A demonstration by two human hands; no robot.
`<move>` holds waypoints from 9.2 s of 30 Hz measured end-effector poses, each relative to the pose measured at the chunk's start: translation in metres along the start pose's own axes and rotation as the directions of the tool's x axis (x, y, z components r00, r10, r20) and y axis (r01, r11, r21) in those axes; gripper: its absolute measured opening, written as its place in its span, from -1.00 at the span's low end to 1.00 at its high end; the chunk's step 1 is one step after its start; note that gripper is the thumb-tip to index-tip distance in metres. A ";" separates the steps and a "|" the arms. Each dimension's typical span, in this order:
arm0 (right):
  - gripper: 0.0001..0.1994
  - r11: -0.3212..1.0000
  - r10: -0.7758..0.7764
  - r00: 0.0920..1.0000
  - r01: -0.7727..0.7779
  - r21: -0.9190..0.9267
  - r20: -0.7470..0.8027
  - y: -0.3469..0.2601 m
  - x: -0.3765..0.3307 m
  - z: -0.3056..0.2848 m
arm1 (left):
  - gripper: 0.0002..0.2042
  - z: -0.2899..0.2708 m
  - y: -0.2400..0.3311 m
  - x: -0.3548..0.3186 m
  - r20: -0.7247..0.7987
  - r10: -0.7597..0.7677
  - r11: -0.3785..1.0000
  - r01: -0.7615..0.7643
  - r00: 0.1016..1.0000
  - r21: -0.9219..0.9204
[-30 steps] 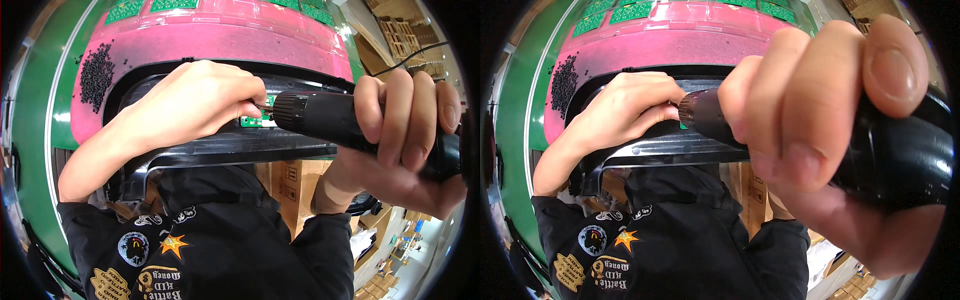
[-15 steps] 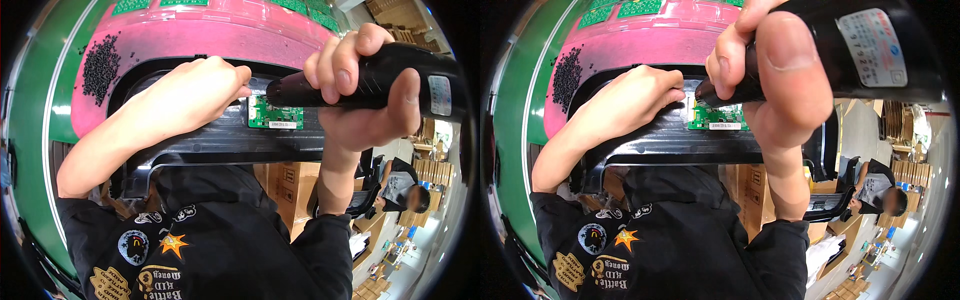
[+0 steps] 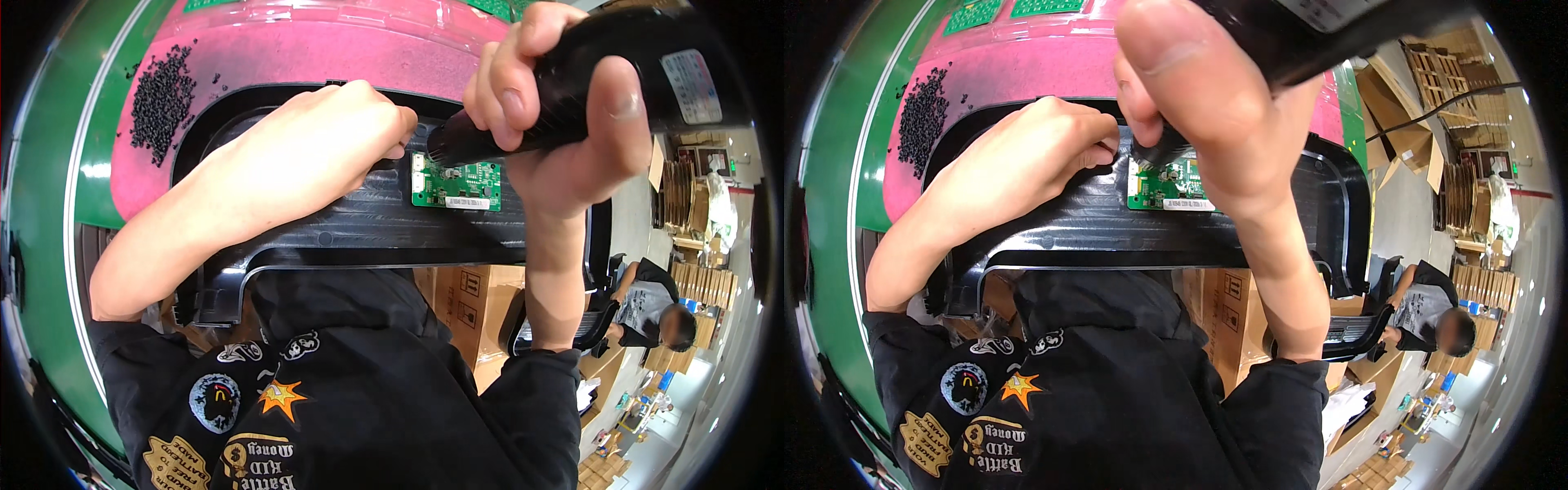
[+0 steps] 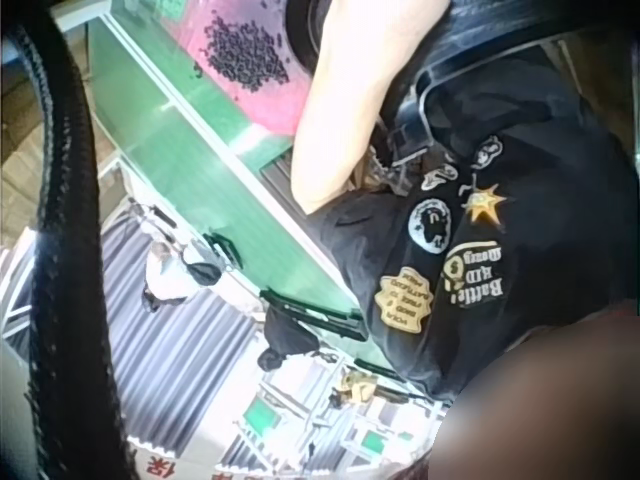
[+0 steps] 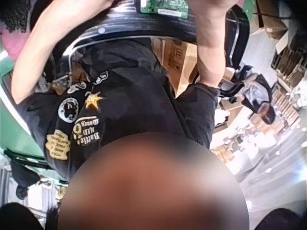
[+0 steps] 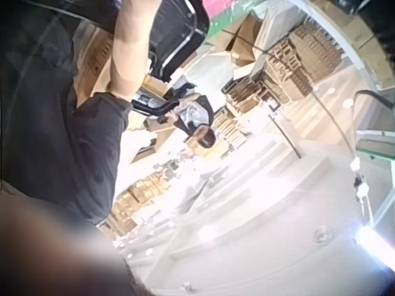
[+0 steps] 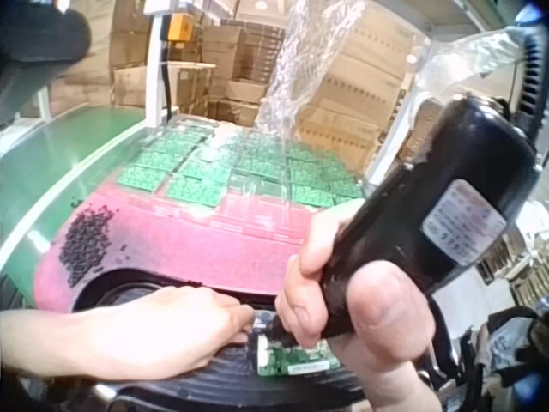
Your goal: Assembling electronic components by placing circuit boards into plastic housings and securing them with screws using an electric screwdriver.
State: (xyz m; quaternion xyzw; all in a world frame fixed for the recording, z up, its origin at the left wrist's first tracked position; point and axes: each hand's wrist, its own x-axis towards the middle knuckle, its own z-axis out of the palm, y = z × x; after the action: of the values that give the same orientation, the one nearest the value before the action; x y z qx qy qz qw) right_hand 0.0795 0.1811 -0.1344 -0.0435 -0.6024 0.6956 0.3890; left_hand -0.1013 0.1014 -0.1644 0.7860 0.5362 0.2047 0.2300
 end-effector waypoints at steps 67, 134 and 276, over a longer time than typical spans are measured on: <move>-0.54 0.958 -0.276 0.958 0.281 -0.060 0.079 -0.065 -0.037 0.011 | -0.84 0.004 0.001 0.007 -0.167 0.437 0.866 -0.463 0.884 -0.188; -0.43 0.987 -0.143 0.989 0.141 -0.073 -0.027 -0.037 -0.047 -0.049 | -0.65 -0.059 0.116 -0.135 -0.315 -0.027 0.999 0.014 0.949 -0.044; -0.41 0.164 -0.391 0.912 0.203 -0.965 0.126 0.015 0.095 -0.119 | -0.84 0.015 -0.067 -0.152 -0.742 -0.273 0.746 -0.352 0.613 -0.565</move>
State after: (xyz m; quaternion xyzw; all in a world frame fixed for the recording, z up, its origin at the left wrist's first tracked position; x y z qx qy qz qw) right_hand 0.0692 0.3332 -0.1409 -0.2078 -0.8649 0.0773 0.4502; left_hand -0.1952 -0.0219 -0.2266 0.4891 0.4518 0.7102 0.2286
